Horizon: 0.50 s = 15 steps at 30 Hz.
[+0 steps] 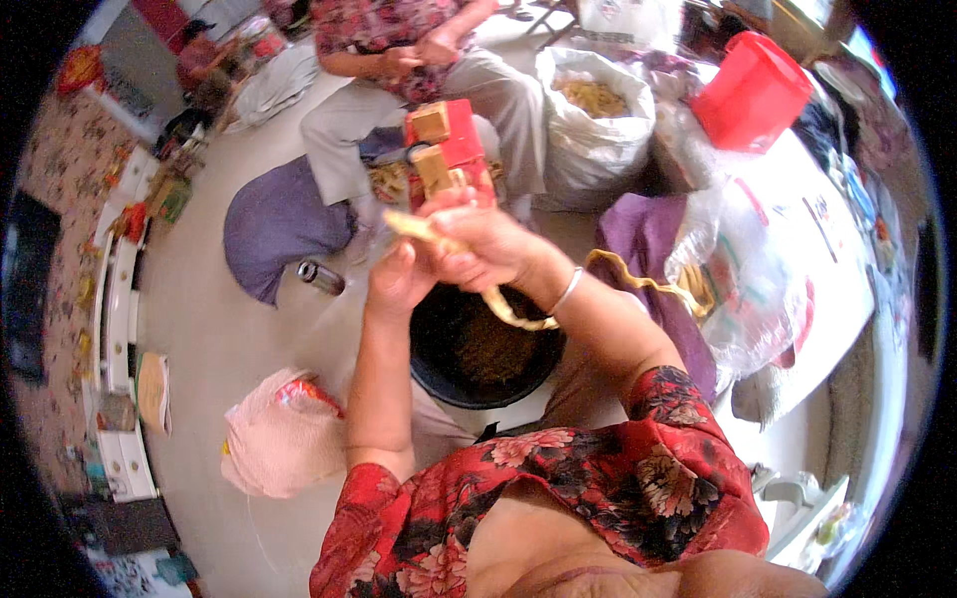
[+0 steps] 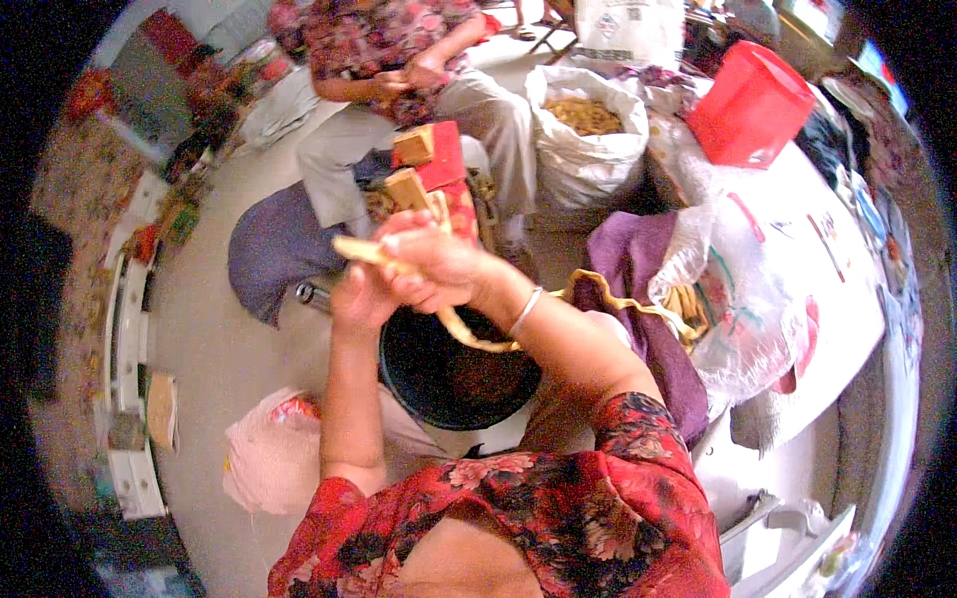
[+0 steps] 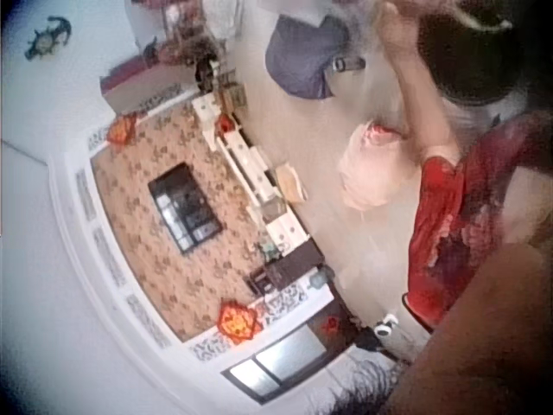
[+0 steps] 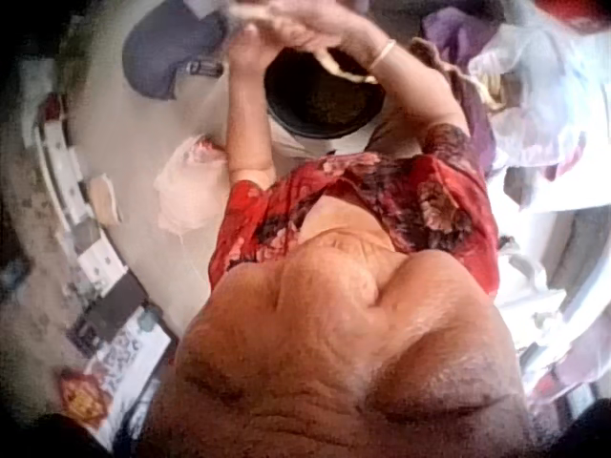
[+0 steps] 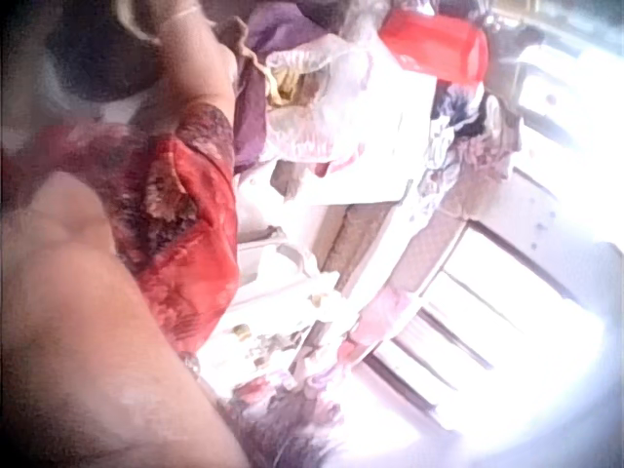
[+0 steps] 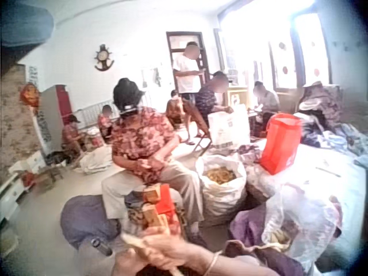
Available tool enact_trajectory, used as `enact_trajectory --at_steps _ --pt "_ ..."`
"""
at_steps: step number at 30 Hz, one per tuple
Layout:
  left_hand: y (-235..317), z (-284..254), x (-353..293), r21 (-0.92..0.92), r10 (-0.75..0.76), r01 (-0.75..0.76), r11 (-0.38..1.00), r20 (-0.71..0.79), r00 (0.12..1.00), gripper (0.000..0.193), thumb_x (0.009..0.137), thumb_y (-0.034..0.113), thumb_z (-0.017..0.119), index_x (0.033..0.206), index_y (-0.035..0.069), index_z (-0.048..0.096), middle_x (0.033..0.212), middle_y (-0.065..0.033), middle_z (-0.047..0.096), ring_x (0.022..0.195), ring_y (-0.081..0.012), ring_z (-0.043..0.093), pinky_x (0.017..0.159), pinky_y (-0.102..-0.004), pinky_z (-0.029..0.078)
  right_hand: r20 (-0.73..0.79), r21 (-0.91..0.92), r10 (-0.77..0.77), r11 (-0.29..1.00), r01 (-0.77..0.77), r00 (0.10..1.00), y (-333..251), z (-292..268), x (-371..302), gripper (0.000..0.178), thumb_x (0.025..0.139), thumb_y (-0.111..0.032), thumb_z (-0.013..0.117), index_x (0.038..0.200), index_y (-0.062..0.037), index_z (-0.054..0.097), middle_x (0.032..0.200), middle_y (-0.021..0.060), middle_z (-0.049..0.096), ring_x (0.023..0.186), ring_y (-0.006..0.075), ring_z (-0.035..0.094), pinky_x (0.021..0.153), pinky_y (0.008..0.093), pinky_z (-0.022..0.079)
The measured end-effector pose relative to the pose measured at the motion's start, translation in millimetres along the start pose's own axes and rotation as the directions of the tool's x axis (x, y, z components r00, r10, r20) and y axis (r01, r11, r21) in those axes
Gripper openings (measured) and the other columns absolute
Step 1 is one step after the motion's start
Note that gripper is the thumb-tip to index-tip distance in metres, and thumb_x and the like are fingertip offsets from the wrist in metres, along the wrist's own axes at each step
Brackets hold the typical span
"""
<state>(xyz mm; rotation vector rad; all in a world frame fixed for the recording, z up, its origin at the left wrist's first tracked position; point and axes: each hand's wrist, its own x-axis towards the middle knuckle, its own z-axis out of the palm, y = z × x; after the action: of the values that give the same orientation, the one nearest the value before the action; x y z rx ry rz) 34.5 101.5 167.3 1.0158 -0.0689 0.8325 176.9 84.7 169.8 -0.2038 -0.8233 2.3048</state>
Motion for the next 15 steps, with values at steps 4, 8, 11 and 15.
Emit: enact_trajectory --at_steps 4,8,11,15 --pt "-3 -6 6 0.267 0.111 -0.015 0.964 -0.350 0.930 0.044 0.086 0.045 0.040 0.099 0.003 0.048 0.099 -0.0147 0.056 0.073 -0.0196 0.057 0.065 -0.0322 0.049 -0.014 -0.020 0.028 0.999 -0.028 1.000 12 -3 6 0.027 0.089 -0.032 0.043 0.082 -0.0062 0.049 0.058 0.0020 0.045 0.042 0.0094 0.042 0.033 0.0214 0.036" --pt "8 -1 14 0.068 0.077 -0.047 0.997 -0.564 0.822 0.033 0.090 0.039 0.038 0.074 0.011 0.042 0.054 0.0036 0.033 0.046 -0.0079 0.036 0.047 -0.0248 0.041 -0.310 -0.468 -0.103 0.882 -0.057 0.945 14 -8 2 0.021 0.091 -0.018 0.043 0.083 -0.0024 0.054 0.070 0.0045 0.055 0.057 0.0131 0.056 0.055 0.0258 0.050" --pt "20 -17 16 -0.041 0.087 -0.155 0.987 -0.675 0.733 0.030 0.091 0.035 0.040 0.071 0.012 0.041 0.053 0.0058 0.028 0.042 -0.0061 0.023 0.039 -0.0201 0.024 -0.425 -0.662 -0.088 0.709 -0.243 0.901 17 -13 4 0.021 0.090 -0.020 0.043 0.084 -0.0039 0.055 0.062 0.0006 0.052 0.050 0.0094 0.051 0.046 0.0240 0.047" --pt "21 -39 5 0.308 0.304 -0.093 0.947 -0.761 0.573 0.032 0.090 0.034 0.041 0.068 0.011 0.041 0.053 0.0046 0.029 0.042 -0.0052 0.026 0.036 -0.0202 0.023 -0.480 -0.654 -0.070 0.693 -0.303 0.875 13 -11 3 0.024 0.088 -0.027 0.045 0.081 -0.0074 0.056 0.056 -0.0021 0.046 0.042 0.0070 0.043 0.036 0.0215 0.040"
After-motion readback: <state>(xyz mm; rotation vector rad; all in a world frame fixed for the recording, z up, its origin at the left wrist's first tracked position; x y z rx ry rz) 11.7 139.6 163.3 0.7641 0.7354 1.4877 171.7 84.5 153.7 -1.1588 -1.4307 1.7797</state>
